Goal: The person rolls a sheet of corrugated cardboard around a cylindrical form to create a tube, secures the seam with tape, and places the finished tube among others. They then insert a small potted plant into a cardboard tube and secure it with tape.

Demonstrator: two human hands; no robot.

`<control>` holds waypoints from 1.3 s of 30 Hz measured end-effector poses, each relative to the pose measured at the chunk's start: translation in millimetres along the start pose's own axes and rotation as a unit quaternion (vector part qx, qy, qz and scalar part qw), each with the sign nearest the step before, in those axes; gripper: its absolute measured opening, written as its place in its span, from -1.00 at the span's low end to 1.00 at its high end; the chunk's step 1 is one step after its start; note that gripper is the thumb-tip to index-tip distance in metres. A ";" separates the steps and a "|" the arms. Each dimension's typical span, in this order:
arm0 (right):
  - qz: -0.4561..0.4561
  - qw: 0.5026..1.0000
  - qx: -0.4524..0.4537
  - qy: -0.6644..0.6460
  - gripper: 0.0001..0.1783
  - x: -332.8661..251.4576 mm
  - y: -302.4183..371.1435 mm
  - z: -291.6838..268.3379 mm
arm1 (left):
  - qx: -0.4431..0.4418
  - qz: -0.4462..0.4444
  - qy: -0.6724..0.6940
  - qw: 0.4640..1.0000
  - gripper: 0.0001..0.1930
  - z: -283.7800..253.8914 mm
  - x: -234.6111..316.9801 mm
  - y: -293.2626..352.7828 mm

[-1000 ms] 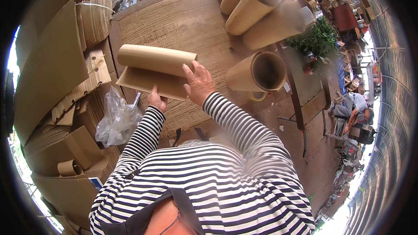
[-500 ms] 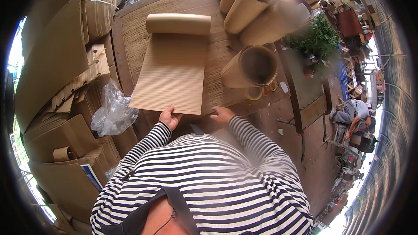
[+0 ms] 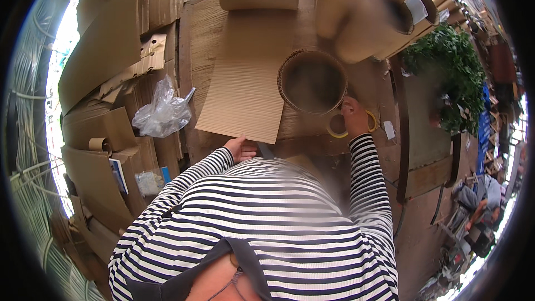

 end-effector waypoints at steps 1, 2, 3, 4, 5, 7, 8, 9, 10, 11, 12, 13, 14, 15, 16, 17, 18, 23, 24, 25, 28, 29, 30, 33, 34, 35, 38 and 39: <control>-0.047 0.998 0.014 -0.039 -0.63 -1.9 -11.2 -3.7 | -0.004 -0.046 -0.060 0.997 -0.43 1.4 -3.1 1.9; -0.092 0.992 0.027 -0.079 -0.62 -5.6 -21.3 -5.9 | -0.032 -0.024 -0.171 0.984 -0.41 -1.3 3.3 3.2; -0.116 0.989 0.023 -0.088 -0.59 -16.1 -29.9 -5.6 | -0.037 0.017 -0.193 0.980 -0.40 7.2 20.4 11.7; -0.139 0.986 0.018 -0.094 -0.57 -31.5 -33.5 -7.3 | -0.043 0.054 -0.214 0.974 -0.39 17.0 36.1 21.2; -0.158 0.982 0.012 -0.098 -0.54 -42.5 -33.4 -7.5 | -0.028 0.140 -0.208 0.968 -0.37 32.0 61.4 37.7; -0.254 0.965 0.025 -0.057 -0.50 -63.1 -29.4 -9.6 | -0.017 0.304 -0.192 0.933 -0.29 77.3 119.5 85.2; -0.302 0.952 0.033 -0.035 -0.48 -70.5 -26.6 -7.8 | -0.023 0.381 -0.180 0.906 -0.23 103.1 145.8 111.4; -0.295 0.954 0.002 -0.053 -0.48 -68.3 -26.9 -1.4 | -0.044 0.417 -0.173 0.891 -0.18 130.5 168.9 137.2; -0.286 0.955 -0.034 -0.070 -0.47 -61.4 -25.1 8.9 | -0.062 0.449 -0.164 0.876 -0.13 152.7 184.3 158.5; -0.276 0.955 -0.064 -0.087 -0.46 -57.5 -23.0 13.7 | -0.085 0.453 -0.180 0.869 -0.19 169.3 197.0 166.5; -0.296 0.949 -0.061 -0.091 -0.46 -56.8 -17.2 15.5 | -0.106 0.455 -0.197 0.862 -0.25 182.5 202.7 172.0; -0.311 0.944 -0.057 -0.095 -0.47 -52.6 -9.2 15.3 | -0.087 0.493 -0.266 0.824 -0.32 194.9 204.2 177.4; -0.326 0.939 -0.052 -0.100 -0.48 -49.2 -2.3 14.3 | -0.069 0.526 -0.335 0.779 -0.38 206.7 204.5 182.0; -0.321 0.938 -0.070 -0.110 -0.48 -42.8 3.7 10.5 | -0.068 0.550 -0.363 0.749 -0.42 215.9 199.8 184.9; -0.317 0.937 -0.084 -0.119 -0.48 -37.8 8.7 6.9 | -0.061 0.573 -0.391 0.717 -0.46 223.1 196.6 189.4; -0.316 0.935 -0.098 -0.130 -0.48 -35.1 15.3 5.2 | -0.066 0.592 -0.384 0.705 -0.47 227.8 189.4 196.6; -0.315 0.933 -0.104 -0.138 -0.47 -32.2 20.7 2.3 | -0.074 0.613 -0.374 0.692 -0.46 233.2 181.3 200.3; -0.306 0.931 -0.095 -0.176 -0.44 -18.7 40.4 -7.8 | -0.074 0.631 -0.423 0.646 -0.50 257.5 171.9 213.0; -0.308 0.932 -0.078 -0.173 -0.43 -17.6 42.7 -10.6 | -0.069 0.618 -0.466 0.630 -0.52 262.8 176.3 214.5; -0.314 0.934 -0.054 -0.160 -0.42 -16.0 45.0 -13.2 | -0.064 0.603 -0.507 0.612 -0.54 267.5 181.6 214.2; -0.353 0.934 0.018 -0.059 -0.46 -15.7 50.8 -7.1 | -0.032 0.596 -0.582 0.552 -0.63 275.7 189.8 214.0; -0.366 0.929 0.047 -0.019 -0.48 -11.9 49.8 -7.3 | -0.029 0.632 -0.566 0.529 -0.63 275.5 190.0 210.5; -0.304 0.952 0.032 0.012 -0.47 8.0 38.6 -3.2 | -0.031 0.668 -0.548 0.503 -0.64 277.8 193.2 209.5; -0.107 0.989 -0.001 0.101 -0.45 65.0 7.0 -4.7 | -0.042 0.650 -0.529 0.544 -0.65 261.8 206.0 206.4; -0.042 0.990 -0.008 0.137 -0.45 77.5 -0.4 -10.1 | -0.030 0.637 -0.526 0.563 -0.65 251.9 209.7 201.8; 0.022 0.985 -0.016 0.172 -0.45 89.1 -9.0 -16.4 | -0.030 0.627 -0.512 0.586 -0.65 245.9 214.3 196.5; 0.091 0.968 0.033 0.230 -0.37 127.4 -33.4 -22.7 | -0.014 0.600 -0.477 0.642 -0.66 232.4 213.2 196.5; 0.074 0.964 0.070 0.246 -0.30 148.5 -41.3 -18.9 | -0.010 0.601 -0.470 0.646 -0.65 235.3 213.8 195.5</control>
Point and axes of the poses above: each hand's wrist, its own y-axis away from the middle knuckle, its own z-axis out of the palm, x = y × z, the point moved 5 cm from there along -y, towards the middle knuckle, and after that the axes turned 14 degrees about z, right-handed, at the moved point
